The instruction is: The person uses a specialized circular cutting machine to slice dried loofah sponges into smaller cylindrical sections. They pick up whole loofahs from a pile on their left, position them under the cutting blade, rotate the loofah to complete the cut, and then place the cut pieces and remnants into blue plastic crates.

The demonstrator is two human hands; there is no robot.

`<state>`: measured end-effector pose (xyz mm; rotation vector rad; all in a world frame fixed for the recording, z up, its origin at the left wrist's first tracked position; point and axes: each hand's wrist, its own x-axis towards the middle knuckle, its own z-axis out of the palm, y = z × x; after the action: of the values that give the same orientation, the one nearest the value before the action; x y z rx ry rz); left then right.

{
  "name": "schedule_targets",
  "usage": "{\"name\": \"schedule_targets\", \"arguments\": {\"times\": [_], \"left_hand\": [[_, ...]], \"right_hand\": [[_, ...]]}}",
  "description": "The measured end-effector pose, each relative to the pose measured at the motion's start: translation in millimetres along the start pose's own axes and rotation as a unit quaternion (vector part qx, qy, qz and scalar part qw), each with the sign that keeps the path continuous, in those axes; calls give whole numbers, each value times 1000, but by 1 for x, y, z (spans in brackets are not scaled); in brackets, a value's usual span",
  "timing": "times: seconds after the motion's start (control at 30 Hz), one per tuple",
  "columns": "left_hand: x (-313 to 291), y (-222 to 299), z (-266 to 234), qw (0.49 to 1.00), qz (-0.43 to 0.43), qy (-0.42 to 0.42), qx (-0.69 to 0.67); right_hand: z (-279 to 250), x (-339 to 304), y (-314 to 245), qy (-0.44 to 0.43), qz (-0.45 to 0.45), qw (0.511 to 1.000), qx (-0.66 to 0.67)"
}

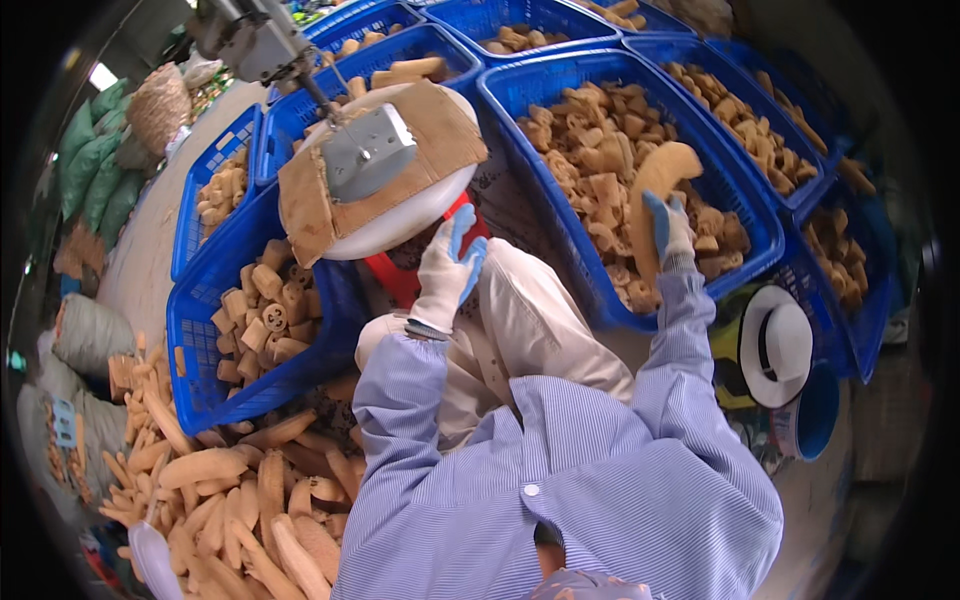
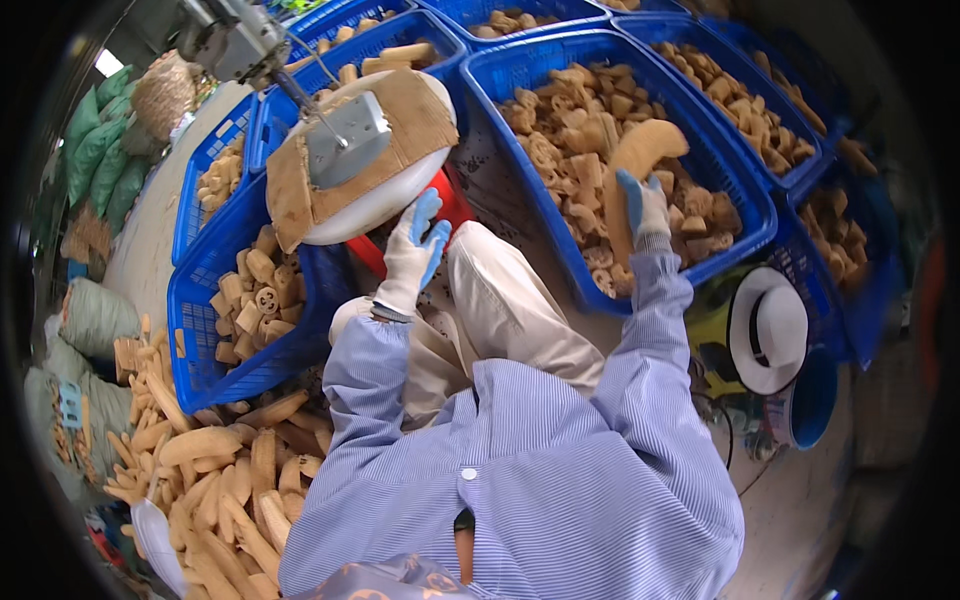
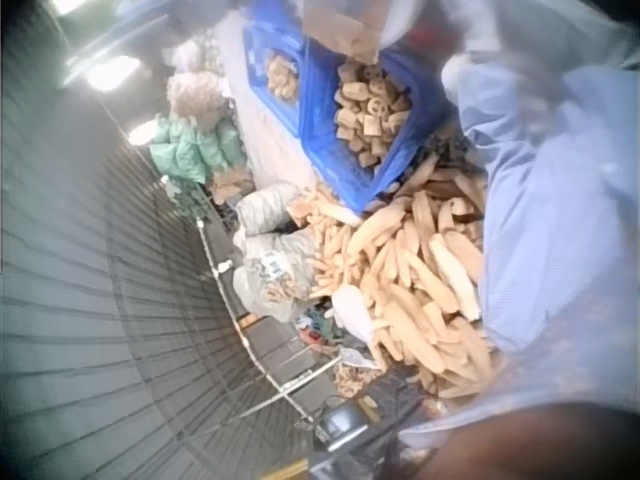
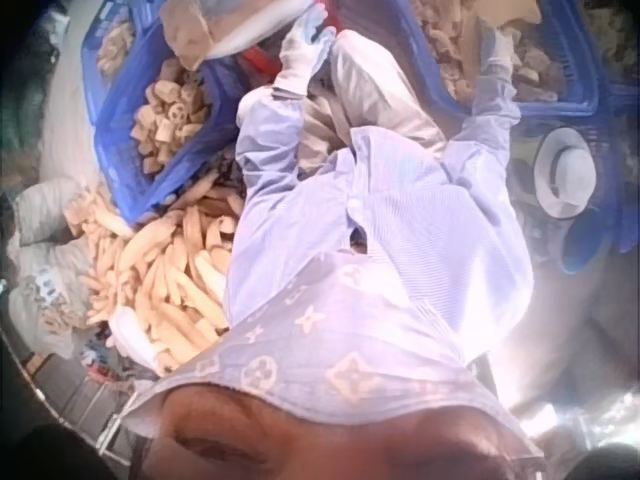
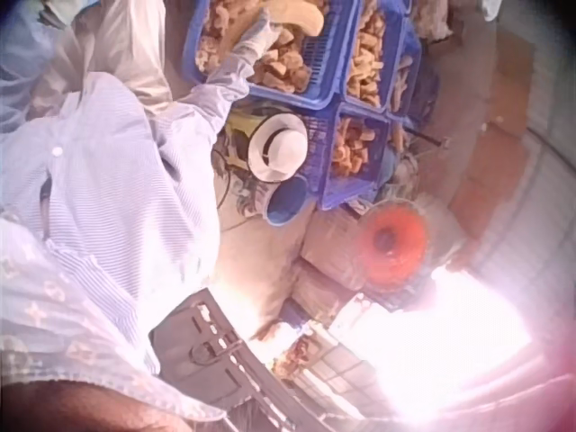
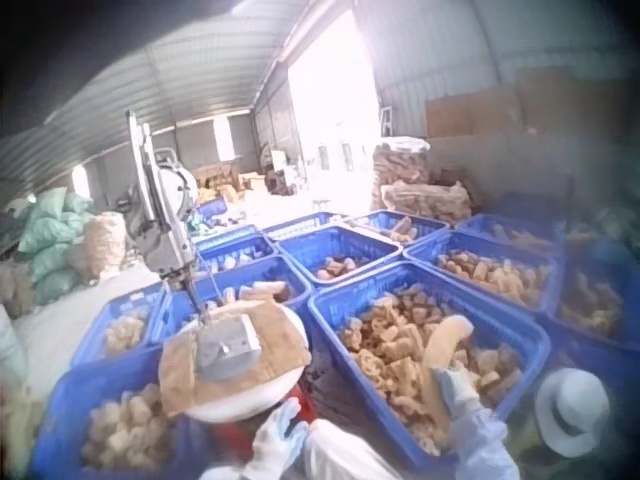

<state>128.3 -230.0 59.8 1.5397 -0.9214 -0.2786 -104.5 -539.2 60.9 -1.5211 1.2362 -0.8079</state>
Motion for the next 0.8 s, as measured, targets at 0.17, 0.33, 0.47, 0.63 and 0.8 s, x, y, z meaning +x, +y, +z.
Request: {"name": "schedule_targets", "arguments": {"times": [0.17, 0.33, 0.47, 0.63, 0.8], "left_hand": [[2, 3, 0, 990, 55, 4, 131], [1, 11, -1, 995, 40, 41, 81], [6, 20, -20, 974, 39, 89, -202], [0, 52, -70, 951, 10, 187, -247], [-15, 81, -106, 948, -42, 152, -277]], "right_hand": [[-17, -17, 22, -62, -22, 977, 203], [-22, -51, -17, -271, -152, 944, 114], [-13, -76, -87, -373, -383, 829, -164], [17, -92, -152, -398, -536, 666, -333], [55, -67, -203, -332, -586, 508, -537]]}}
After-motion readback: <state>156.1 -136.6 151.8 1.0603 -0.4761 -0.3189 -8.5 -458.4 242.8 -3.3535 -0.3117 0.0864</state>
